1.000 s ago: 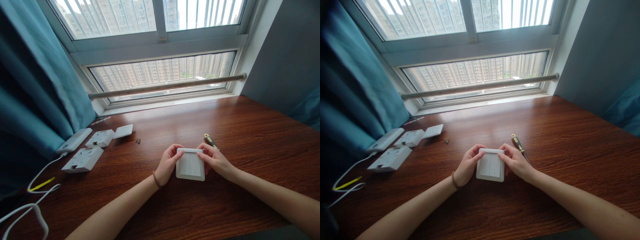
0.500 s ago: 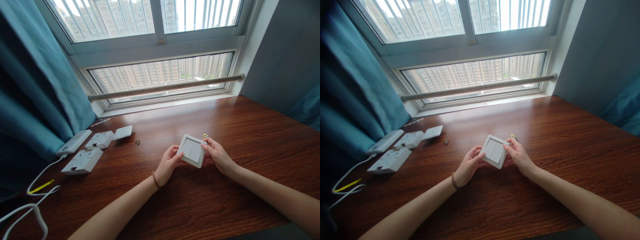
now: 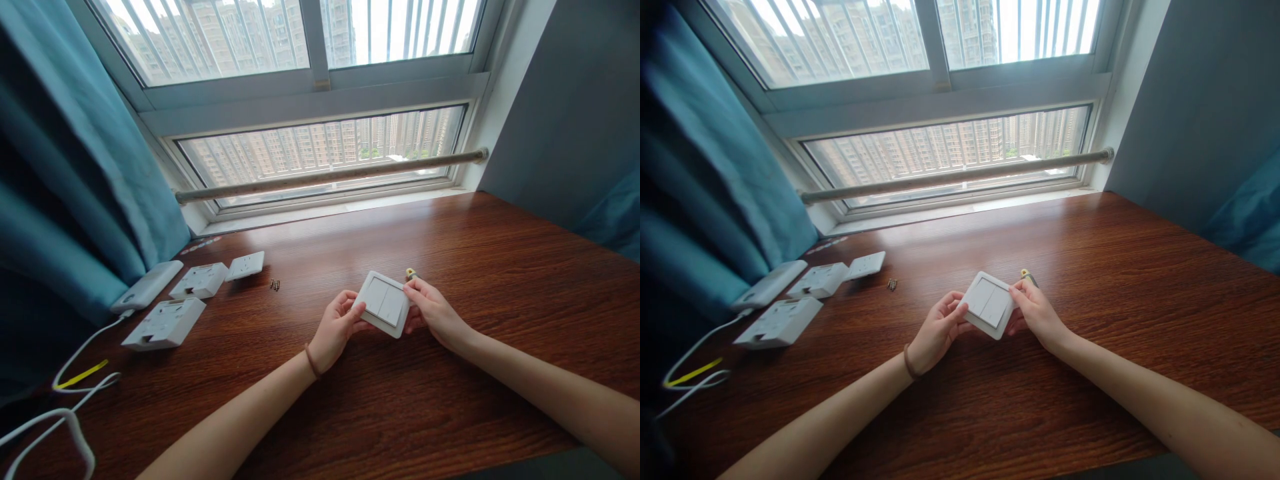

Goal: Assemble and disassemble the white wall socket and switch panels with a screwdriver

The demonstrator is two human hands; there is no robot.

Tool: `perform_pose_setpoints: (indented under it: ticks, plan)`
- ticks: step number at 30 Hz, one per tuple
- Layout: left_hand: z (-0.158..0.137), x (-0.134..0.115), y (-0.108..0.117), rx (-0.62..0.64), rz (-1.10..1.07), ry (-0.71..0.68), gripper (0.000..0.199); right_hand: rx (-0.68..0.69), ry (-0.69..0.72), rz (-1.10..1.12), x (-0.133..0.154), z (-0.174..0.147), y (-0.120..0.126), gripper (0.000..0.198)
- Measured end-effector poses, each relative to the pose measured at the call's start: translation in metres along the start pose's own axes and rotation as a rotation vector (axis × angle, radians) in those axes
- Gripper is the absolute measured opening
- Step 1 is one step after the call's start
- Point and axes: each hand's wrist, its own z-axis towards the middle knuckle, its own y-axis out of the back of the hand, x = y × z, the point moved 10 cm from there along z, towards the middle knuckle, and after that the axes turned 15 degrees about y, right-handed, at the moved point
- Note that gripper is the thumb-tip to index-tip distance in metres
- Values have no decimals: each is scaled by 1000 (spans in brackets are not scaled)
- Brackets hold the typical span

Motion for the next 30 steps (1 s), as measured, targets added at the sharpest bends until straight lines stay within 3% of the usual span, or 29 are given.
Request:
perform_pose_setpoints:
  ticks: [30]
  plan:
    - [1,-1,10,-65,-36,-17,23,61,-58,194,0,-2,-13,18]
